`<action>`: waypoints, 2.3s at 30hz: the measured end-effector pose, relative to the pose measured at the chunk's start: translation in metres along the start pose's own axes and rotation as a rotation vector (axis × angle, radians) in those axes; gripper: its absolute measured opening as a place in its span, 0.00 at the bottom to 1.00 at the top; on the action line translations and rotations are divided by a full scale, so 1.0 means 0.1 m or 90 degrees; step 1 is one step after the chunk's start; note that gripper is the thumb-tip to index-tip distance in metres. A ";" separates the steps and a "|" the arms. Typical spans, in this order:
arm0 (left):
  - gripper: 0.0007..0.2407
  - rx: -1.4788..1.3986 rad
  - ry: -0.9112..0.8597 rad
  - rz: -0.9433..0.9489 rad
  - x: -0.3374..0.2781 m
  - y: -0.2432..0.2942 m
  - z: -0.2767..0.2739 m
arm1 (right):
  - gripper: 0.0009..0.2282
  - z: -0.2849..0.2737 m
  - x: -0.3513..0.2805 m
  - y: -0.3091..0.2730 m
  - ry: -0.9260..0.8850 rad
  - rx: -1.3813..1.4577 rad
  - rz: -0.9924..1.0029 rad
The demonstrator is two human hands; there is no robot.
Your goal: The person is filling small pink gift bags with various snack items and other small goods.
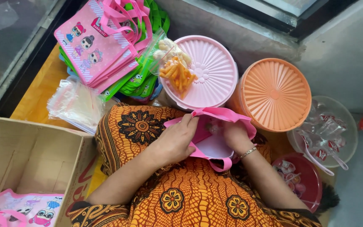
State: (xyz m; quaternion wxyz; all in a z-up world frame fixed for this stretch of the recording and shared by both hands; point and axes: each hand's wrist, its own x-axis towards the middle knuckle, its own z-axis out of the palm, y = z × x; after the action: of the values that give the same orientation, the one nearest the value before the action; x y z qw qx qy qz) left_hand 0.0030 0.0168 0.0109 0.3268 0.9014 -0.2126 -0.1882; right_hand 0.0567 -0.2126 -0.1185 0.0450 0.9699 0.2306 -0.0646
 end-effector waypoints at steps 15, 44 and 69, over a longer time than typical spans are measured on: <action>0.38 -0.052 -0.041 0.038 -0.04 0.09 -0.07 | 0.09 -1.79 0.45 -0.42 0.065 0.131 -0.100; 0.46 -0.090 -0.008 0.042 -0.09 -0.01 -0.13 | 0.06 -1.55 -0.20 -0.18 -0.035 0.660 -0.145; 0.44 -0.091 -0.016 0.025 0.00 -0.06 0.05 | 0.15 -0.88 -0.07 -0.39 -0.218 0.719 -0.166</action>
State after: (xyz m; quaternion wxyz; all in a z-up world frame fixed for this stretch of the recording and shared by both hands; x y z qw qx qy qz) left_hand 0.0021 0.0188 0.0032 0.3915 0.8690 -0.2203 -0.2076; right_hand 0.0425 -0.1704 -0.0324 -0.4486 0.7835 0.2673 -0.3369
